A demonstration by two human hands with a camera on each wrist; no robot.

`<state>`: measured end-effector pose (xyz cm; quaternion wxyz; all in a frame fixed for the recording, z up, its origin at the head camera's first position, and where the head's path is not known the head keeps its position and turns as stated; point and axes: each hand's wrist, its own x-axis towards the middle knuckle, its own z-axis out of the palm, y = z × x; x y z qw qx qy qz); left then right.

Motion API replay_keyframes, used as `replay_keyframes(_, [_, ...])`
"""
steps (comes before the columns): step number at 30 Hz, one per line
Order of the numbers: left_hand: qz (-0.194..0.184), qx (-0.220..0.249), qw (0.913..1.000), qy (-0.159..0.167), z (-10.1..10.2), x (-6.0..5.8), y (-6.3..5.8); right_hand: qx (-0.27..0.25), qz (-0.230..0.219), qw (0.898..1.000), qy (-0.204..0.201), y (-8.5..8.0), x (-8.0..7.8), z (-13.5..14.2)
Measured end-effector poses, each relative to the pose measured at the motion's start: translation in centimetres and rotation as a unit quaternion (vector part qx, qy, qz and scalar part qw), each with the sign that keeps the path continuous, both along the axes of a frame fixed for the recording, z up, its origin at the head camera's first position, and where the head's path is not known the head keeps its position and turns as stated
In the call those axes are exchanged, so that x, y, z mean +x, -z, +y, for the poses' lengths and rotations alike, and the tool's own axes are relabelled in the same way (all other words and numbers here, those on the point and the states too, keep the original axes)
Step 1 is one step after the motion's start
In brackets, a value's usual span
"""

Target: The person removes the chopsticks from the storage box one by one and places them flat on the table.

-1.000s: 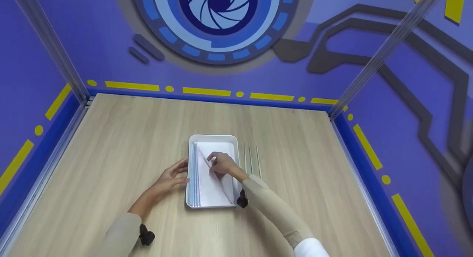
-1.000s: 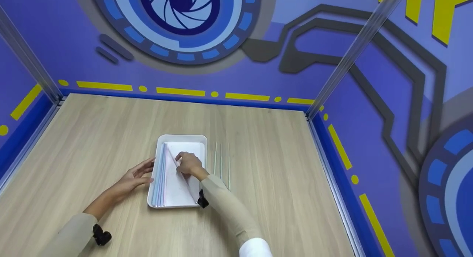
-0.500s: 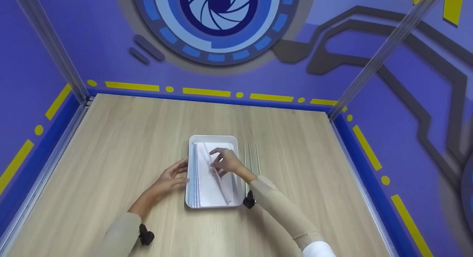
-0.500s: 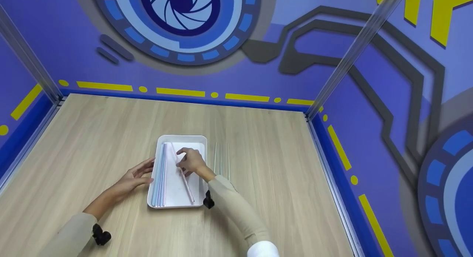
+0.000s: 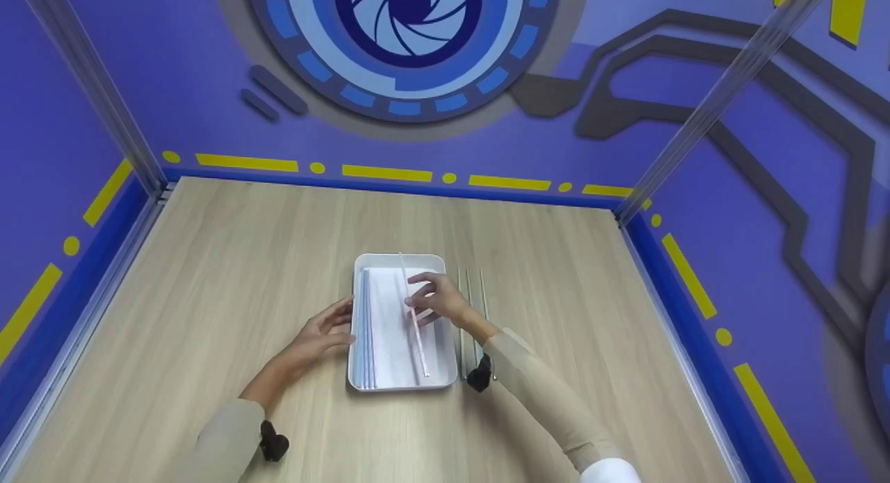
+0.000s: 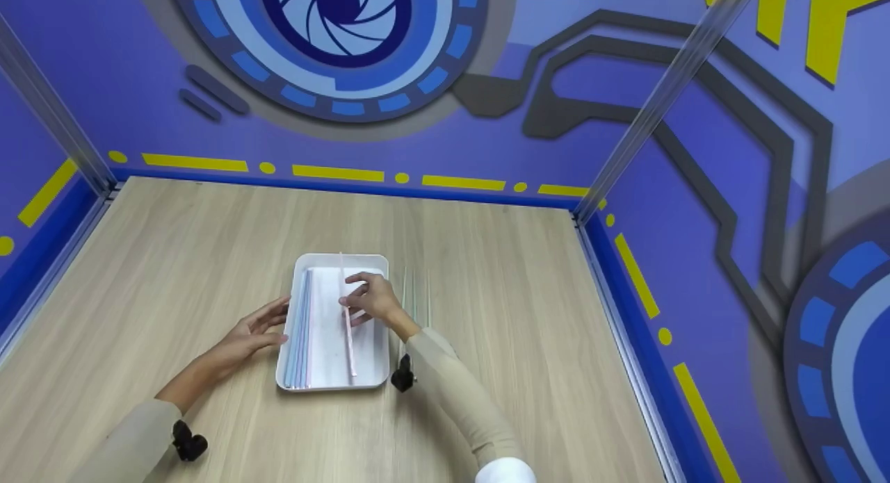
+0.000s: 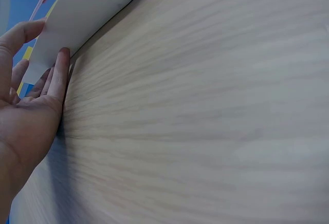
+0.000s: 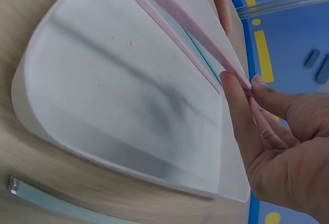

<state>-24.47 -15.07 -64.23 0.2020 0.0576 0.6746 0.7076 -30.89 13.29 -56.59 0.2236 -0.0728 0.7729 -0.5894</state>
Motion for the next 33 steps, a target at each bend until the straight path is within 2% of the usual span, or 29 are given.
replay_keyframes(4, [0.0, 0.001, 1.0, 0.001, 0.0, -0.1, -0.1, -0.013, -0.028, 0.999, 0.018, -0.2, -0.2, 0.7])
replay_keyframes(12, [-0.001, -0.013, 0.9999, -0.006, 0.0, 0.0, -0.2, -0.018, -0.035, 0.999, 0.031, -0.6, -0.4, 2.4])
replay_keyframes(16, [-0.001, -0.013, 0.9999, 0.001, -0.1, 0.0, -0.1, -0.02, -0.028, 0.999, 0.034, -0.8, -0.5, 3.9])
replay_keyframes(25, [-0.003, -0.004, 1.0, -0.001, -0.1, 0.0, -0.1, 0.006, -0.012, 0.999, 0.05, -1.2, -0.4, 7.3])
replay_keyframes(33, [0.001, -0.007, 1.0, 0.0, -0.1, 0.1, 0.0, 0.033, -0.025, 0.994, 0.097, -0.7, -0.3, 10.2])
